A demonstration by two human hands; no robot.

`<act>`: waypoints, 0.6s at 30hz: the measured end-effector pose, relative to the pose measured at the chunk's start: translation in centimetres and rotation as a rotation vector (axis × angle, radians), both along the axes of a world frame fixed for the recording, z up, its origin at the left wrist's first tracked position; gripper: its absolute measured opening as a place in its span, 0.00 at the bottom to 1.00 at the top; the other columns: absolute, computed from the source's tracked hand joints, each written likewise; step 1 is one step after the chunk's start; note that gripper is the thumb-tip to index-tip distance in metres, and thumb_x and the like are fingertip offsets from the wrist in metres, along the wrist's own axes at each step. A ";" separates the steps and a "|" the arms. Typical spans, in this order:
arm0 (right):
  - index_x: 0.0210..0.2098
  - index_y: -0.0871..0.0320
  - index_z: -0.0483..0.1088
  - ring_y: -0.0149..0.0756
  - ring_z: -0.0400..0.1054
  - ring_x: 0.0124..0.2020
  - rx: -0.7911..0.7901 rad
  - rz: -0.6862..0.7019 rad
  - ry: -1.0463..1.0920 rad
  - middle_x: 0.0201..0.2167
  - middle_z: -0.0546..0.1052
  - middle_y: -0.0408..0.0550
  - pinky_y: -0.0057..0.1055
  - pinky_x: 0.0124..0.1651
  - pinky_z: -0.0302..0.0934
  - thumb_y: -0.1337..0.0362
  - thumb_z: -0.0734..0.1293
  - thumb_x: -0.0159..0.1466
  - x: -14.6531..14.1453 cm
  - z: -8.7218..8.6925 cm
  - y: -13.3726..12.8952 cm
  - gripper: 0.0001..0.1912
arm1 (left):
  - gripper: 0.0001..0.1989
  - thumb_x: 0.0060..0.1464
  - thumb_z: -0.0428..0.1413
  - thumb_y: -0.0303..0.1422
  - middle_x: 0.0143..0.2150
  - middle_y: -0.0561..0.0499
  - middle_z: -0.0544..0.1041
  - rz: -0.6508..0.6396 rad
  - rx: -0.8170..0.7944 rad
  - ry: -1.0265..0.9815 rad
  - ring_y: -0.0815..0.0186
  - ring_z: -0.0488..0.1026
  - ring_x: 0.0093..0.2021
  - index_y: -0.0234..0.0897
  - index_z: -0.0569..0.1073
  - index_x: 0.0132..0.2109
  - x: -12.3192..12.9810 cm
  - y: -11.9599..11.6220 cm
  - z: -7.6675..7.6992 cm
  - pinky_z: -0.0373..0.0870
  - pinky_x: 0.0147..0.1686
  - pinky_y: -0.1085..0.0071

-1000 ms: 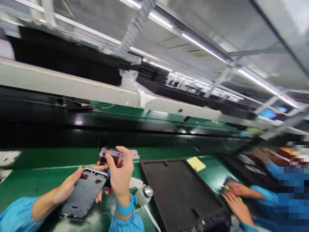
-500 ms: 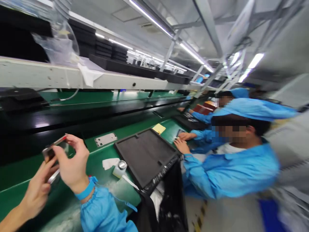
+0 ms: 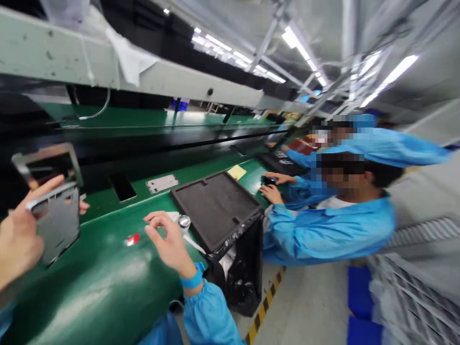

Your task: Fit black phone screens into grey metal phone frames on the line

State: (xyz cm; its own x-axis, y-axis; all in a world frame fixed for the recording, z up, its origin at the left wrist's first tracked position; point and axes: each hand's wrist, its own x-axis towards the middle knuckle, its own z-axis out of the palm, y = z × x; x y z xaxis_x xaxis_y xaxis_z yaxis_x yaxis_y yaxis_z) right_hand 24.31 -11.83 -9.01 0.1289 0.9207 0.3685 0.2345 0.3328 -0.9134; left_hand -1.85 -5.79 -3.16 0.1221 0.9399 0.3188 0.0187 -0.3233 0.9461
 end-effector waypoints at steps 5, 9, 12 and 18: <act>0.31 0.55 0.70 0.46 0.72 0.52 -0.263 -0.045 -0.191 0.46 0.76 0.54 0.45 0.59 0.66 0.62 0.69 0.68 -1.5 -7.5 0.9 0.09 | 0.50 0.61 0.45 0.70 0.44 0.39 0.85 -0.222 -0.217 -0.285 0.50 0.84 0.43 0.35 0.65 0.74 1.6 1.3 0.9 0.82 0.44 0.56; 0.32 0.55 0.71 0.51 0.67 0.58 -0.288 -0.120 -0.313 0.50 0.73 0.55 0.52 0.65 0.60 0.66 0.71 0.66 -3.8 -9.1 1.5 0.06 | 0.49 0.63 0.45 0.68 0.47 0.38 0.86 -0.367 -0.393 -0.323 0.52 0.84 0.45 0.35 0.62 0.75 1.8 0.4 0.7 0.81 0.47 0.59; 0.32 0.55 0.71 0.56 0.64 0.60 -0.278 -0.186 -0.359 0.53 0.72 0.58 0.59 0.65 0.58 0.62 0.73 0.66 -4.1 -9.0 1.4 0.08 | 0.49 0.61 0.49 0.68 0.46 0.40 0.87 -0.344 -0.495 -0.354 0.52 0.84 0.46 0.36 0.65 0.73 1.7 -0.4 1.7 0.81 0.48 0.62; 0.49 0.55 0.72 0.46 0.74 0.46 -0.186 -0.111 0.021 0.47 0.75 0.55 0.47 0.51 0.73 0.33 0.60 0.70 -4.0 -6.0 1.8 0.31 | 0.38 0.57 0.55 0.67 0.43 0.45 0.88 -0.370 -0.780 -0.410 0.54 0.84 0.41 0.45 0.81 0.60 2.3 -1.5 2.7 0.80 0.44 0.65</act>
State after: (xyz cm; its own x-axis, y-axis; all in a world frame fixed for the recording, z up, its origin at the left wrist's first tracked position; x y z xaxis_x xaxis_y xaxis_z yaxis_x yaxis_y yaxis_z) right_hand 20.27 -10.07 -14.99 0.2389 0.9524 0.1894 0.2405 0.1309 -0.9618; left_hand 0.40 -7.34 -0.42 0.4722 0.8297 -0.2976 -0.3390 0.4826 0.8076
